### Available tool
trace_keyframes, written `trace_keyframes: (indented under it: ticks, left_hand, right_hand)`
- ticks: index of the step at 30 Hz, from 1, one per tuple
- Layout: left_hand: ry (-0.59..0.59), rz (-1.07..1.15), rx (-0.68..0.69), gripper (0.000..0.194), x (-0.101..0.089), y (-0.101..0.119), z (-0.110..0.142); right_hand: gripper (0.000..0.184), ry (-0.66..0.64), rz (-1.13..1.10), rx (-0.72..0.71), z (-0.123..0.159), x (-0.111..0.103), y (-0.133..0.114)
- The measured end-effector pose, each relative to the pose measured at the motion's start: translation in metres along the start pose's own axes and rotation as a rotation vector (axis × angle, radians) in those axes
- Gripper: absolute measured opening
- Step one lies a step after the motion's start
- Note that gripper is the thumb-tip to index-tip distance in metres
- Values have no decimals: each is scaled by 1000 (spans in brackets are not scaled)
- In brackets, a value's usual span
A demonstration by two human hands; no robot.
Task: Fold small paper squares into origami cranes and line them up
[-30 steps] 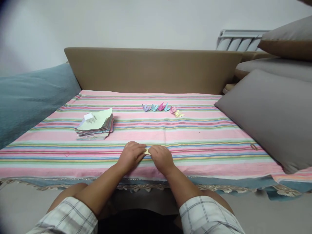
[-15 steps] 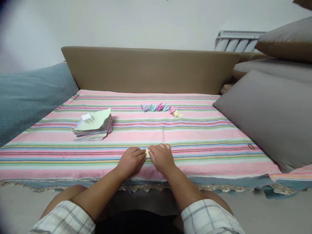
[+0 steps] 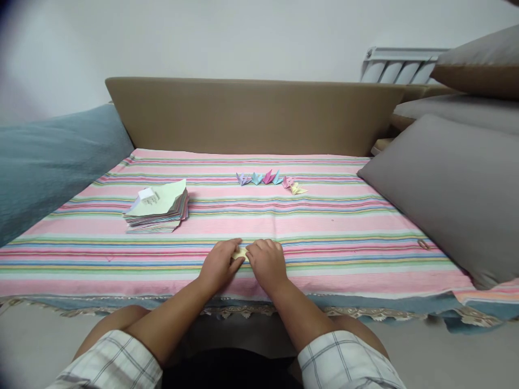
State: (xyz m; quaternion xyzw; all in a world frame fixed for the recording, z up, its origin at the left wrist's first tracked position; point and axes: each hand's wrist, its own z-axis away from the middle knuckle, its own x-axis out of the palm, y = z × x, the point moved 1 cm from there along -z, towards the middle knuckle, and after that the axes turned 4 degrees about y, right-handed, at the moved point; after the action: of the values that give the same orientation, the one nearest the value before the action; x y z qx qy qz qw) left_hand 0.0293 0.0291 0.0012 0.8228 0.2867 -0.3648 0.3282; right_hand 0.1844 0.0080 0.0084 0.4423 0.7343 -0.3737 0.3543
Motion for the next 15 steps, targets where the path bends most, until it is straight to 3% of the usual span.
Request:
trace_keyframes:
  ticks: [3,10,15]
  left_hand:
    - [-16,-3,-25,35,0,0,-1]
    - [-33,-73,-84,7,-4,5,-3]
    - [-71,-61,-130,5,-6,5,-5]
  right_hand:
    - [13,28,-1,-40,1,2,0]
    - [11,28,-105,-95,3,6,5]
    - [11,16,-158,-87,5,6,7]
